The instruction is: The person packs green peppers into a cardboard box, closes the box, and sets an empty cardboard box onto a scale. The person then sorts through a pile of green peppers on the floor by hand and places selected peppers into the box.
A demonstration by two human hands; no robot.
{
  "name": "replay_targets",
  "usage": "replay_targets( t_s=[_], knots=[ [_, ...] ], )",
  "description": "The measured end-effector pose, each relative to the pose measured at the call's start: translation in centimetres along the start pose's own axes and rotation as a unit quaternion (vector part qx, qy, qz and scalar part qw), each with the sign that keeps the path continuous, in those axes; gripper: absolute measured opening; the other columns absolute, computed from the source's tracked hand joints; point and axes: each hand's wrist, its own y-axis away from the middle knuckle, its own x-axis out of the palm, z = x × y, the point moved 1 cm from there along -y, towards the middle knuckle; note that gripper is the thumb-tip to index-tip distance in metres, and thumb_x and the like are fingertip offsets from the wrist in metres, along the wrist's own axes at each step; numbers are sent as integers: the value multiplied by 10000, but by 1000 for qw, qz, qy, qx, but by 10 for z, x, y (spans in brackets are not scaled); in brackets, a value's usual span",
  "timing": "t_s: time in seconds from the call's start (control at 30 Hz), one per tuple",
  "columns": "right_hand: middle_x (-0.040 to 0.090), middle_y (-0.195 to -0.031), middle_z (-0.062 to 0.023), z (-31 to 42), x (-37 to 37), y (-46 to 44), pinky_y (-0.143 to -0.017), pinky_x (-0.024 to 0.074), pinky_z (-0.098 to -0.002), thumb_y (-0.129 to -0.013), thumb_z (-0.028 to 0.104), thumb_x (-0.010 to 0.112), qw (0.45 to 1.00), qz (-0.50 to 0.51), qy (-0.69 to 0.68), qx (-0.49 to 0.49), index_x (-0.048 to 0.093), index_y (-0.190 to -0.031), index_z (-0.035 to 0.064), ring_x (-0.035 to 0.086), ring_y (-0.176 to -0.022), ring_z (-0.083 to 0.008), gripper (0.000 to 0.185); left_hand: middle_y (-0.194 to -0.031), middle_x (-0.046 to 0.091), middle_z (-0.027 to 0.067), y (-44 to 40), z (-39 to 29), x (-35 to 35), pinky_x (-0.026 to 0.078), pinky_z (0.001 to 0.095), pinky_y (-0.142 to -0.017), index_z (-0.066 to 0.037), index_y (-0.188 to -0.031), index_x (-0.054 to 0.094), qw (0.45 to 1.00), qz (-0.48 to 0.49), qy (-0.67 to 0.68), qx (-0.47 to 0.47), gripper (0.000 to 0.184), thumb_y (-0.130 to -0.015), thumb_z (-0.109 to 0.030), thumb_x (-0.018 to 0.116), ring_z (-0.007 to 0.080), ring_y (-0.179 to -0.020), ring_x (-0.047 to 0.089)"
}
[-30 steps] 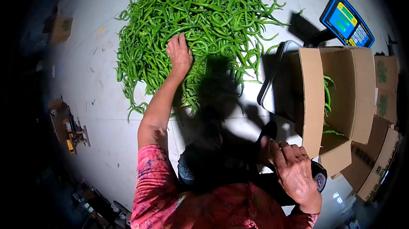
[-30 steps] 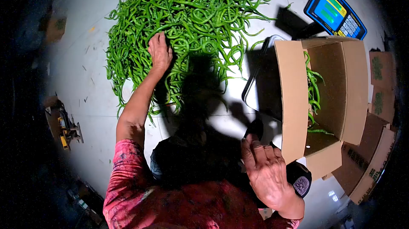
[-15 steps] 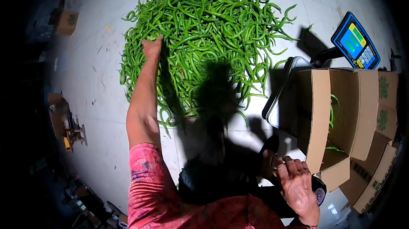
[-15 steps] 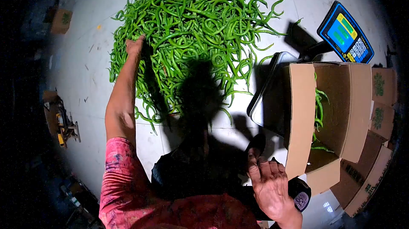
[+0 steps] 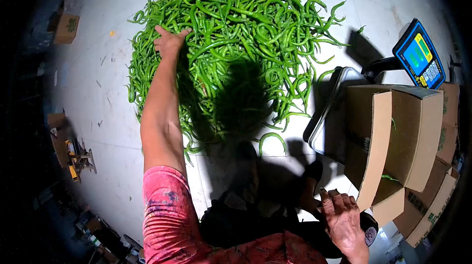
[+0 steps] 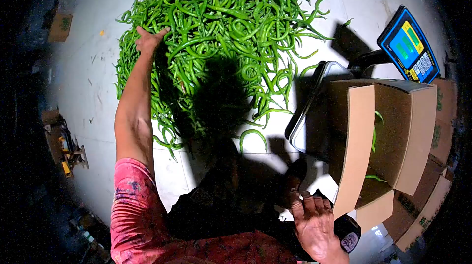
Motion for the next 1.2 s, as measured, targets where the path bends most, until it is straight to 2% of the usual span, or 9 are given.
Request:
replay_targets(
  t_s=[0.1, 0.17, 0.33, 0.43, 0.63, 0.8, 1.0, 1.13, 1.2],
  knots=[
    [596, -1069, -206, -8, 11, 0, -844, 444, -456, -829, 138, 630, 1000, 11, 13, -13, 536, -1233, -3, 584, -929, -359, 438, -1406, 319, 299, -18, 16, 6, 414, 507, -1007, -186, -1477, 103, 999, 22, -5, 30, 1088, -696, -493, 796, 442, -1256, 425],
    [596, -1075, -207, -11, 14, -1, -849, 446, -457, -831, 141, 631, 1000, 18, 20, -15, 531, -1241, 3, 584, -935, -361, 444, -1364, 374, 294, -23, 17, 4, 438, 483, -989, -138, -1384, 225, 999, 28, 1, 39, 929, -723, -486, 777, 445, -1187, 499],
    [595, -1094, -209, -10, 19, -2, -858, 450, -459, -829, 139, 629, 999, 24, 18, -12, 532, -1247, 14, 584, -953, -365, 447, -1344, 385, 296, -10, 3, 10, 439, 486, -984, -199, -1434, 178, 1000, -23, -1, -6, 1006, -692, -421, 820, 443, -1155, 521],
    [593, -1111, -214, -11, 18, 0, -871, 452, -461, -830, 133, 625, 1000, 29, 6, -10, 534, -1249, 17, 584, -964, -372, 444, -1356, 371, 303, -9, 12, 5, 432, 479, -995, -232, -1462, 171, 998, -1, 51, 33, 1045, -674, -392, 839, 440, -1180, 501],
    [587, -1138, -222, -12, 14, 1, -892, 452, -472, -819, 141, 632, 999, 37, 1, -16, 535, -1254, 25, 582, -984, -384, 460, -1274, 506, 285, -23, 67, 25, 395, 429, -1026, -102, -1460, 297, 962, -94, 184, 176, 998, -632, -327, 806, 398, -1151, 514],
    [586, -1139, -223, -11, 14, -2, -890, 451, -487, -805, 123, 634, 999, 36, -16, -3, 534, -1255, 27, 580, -990, -388, 472, -1329, 500, 220, 54, 84, -7, 332, 345, -1071, 76, -1415, 296, 904, -60, 350, 238, 901, -697, -179, 778, 289, -1213, 489],
    [581, -1141, -225, -7, 16, -2, -870, 450, -494, -767, 101, 652, 999, 25, -6, -21, 522, -1266, 27, 580, -984, -392, 521, -1444, 319, 288, 171, 104, -59, 199, 411, -1156, 74, -1437, 222, 928, -89, 249, 264, 909, -705, -71, 743, 340, -1366, 296],
    [561, -1182, -238, -1, 11, -2, -840, 455, -476, -745, 52, 602, 999, 21, -1, -45, 488, -1304, -14, 582, -954, -366, 574, -1332, 426, 241, 209, 137, -27, 322, 422, -1083, 22, -1434, 272, 918, -80, 209, 329, 905, -699, -79, 790, 351, -1254, 415],
    [555, -1202, -239, 2, 10, 0, -827, 460, -464, -740, 30, 576, 999, 24, 13, -47, 474, -1319, -35, 583, -935, -351, 591, -1301, 461, 222, 208, 151, -1, 371, 422, -1036, -22, -1429, 314, 920, -24, 160, 357, 904, -679, -68, 817, 387, -1210, 448]
  ],
)
